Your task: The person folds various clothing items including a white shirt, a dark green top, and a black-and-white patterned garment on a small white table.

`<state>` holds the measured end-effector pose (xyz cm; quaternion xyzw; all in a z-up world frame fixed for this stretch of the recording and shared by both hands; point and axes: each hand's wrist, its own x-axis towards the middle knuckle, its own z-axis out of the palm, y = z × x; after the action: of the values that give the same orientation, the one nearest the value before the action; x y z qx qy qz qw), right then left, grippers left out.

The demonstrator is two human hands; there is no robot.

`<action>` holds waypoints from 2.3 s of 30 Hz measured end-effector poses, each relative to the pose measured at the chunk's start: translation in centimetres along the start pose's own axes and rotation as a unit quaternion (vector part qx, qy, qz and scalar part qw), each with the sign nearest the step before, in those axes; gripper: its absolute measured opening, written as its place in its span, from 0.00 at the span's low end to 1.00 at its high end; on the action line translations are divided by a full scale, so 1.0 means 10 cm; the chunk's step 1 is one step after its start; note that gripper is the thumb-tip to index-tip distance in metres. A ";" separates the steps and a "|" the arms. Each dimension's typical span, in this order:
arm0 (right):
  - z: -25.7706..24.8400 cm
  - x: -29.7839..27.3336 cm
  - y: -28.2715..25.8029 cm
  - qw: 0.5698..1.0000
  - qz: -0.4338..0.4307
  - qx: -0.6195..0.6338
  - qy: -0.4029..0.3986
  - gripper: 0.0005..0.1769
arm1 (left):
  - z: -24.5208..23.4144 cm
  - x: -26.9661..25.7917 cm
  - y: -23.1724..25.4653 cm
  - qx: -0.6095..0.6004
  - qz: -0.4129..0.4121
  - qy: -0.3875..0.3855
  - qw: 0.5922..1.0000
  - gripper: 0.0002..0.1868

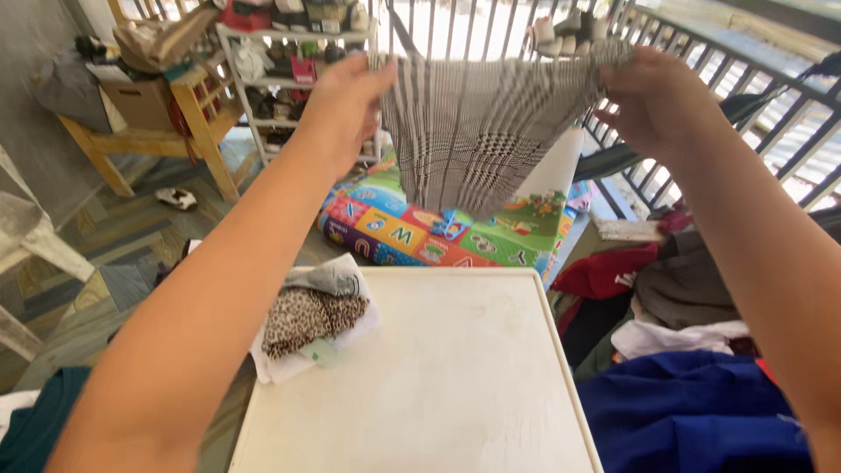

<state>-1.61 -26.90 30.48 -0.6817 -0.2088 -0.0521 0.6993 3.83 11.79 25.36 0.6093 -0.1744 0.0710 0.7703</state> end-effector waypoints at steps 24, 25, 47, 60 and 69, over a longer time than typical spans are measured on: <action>1.05 -2.03 2.17 0.741 0.067 -0.585 -0.324 0.28 | -0.06 -2.90 -1.84 0.676 0.063 -0.366 0.636 0.51; 1.18 -2.00 2.15 0.741 0.066 -0.584 -0.324 0.28 | -0.03 -2.82 -1.89 0.677 0.062 -0.364 0.636 0.51; 0.97 -1.81 3.36 0.710 -0.024 -0.676 -0.196 0.35 | -0.19 -1.98 -2.65 0.674 0.040 -0.352 0.648 0.21; 0.99 -1.81 3.33 0.709 -0.015 -0.674 -0.209 0.36 | -0.39 -2.11 -2.87 0.735 0.180 -0.381 0.531 0.25; 1.00 -1.98 3.16 0.702 -0.038 -0.671 -0.236 0.38 | -0.42 -2.37 -2.72 0.714 0.174 -0.367 0.570 0.27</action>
<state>-10.49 -19.23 -6.32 -0.9520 -0.3027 -0.0424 -0.0174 -8.70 11.53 -8.72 0.8931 -0.4375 0.0758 -0.0722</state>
